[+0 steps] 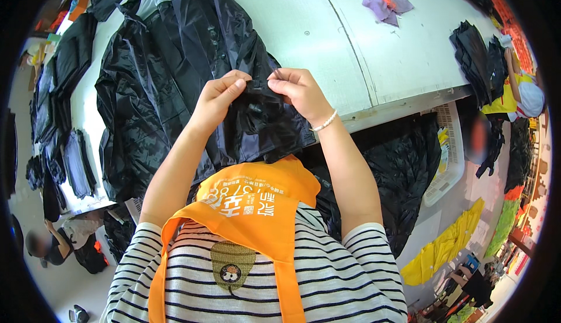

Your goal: The person folds a black jacket on a table, smoothing the fabric and aligning the edges. They then place the folded jacket into a white plastic basket below the table.

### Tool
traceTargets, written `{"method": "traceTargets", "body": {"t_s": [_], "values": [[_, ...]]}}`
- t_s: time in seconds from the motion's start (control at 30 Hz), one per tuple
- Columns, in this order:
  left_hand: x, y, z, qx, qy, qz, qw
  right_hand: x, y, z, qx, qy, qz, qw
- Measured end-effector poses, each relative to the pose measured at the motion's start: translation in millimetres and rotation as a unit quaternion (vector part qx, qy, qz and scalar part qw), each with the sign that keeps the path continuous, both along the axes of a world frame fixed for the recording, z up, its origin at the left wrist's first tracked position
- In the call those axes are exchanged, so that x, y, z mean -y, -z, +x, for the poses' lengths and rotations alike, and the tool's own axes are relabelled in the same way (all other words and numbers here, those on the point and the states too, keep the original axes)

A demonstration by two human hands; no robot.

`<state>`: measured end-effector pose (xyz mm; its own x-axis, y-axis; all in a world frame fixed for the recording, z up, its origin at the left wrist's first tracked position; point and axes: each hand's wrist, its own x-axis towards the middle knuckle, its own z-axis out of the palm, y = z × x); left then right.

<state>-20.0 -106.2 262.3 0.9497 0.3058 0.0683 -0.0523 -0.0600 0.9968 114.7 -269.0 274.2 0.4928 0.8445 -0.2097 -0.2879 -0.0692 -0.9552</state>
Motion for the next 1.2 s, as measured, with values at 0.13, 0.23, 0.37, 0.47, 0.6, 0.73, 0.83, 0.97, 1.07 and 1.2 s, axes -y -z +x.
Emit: {"method": "traceTargets", "body": {"t_s": [0.13, 0.23, 0.37, 0.47, 0.6, 0.73, 0.83, 0.97, 1.07, 1.2], "values": [[3, -15, 0, -0.035, 0.038, -0.199, 0.979, 1, -7, 2, -0.002, -0.009, 0.009, 1.000], [5, -23, 0, -0.074, -0.002, -0.197, 0.978, 2, -17, 0, 0.167, 0.041, 0.038, 0.984], [5, -26, 1, -0.126, -0.016, -0.162, 0.979, 3, -39, -15, 0.395, 0.050, 0.067, 0.915], [7, -26, 6, -0.139, -0.005, -0.125, 0.982, -5, -28, -21, 0.432, 0.074, 0.078, 0.896], [13, -21, 7, -0.080, -0.038, -0.021, 0.996, -6, -26, -19, 0.406, 0.080, 0.032, 0.910], [12, -36, 3, -0.121, -0.050, 0.086, 0.988, -6, -20, -24, 0.301, 0.079, 0.001, 0.950], [8, -35, 3, -0.109, -0.045, 0.095, 0.989, -6, -22, -23, 0.248, 0.090, 0.010, 0.965], [11, -36, 0, -0.113, -0.097, 0.047, 0.988, 9, -35, -23, 0.274, 0.112, 0.010, 0.955], [14, -37, 1, -0.114, -0.099, 0.035, 0.988, 20, -37, -25, 0.404, 0.069, -0.058, 0.910], [15, -42, 6, -0.114, -0.082, 0.035, 0.989, 17, -33, -27, 0.452, 0.085, -0.030, 0.887]]}}
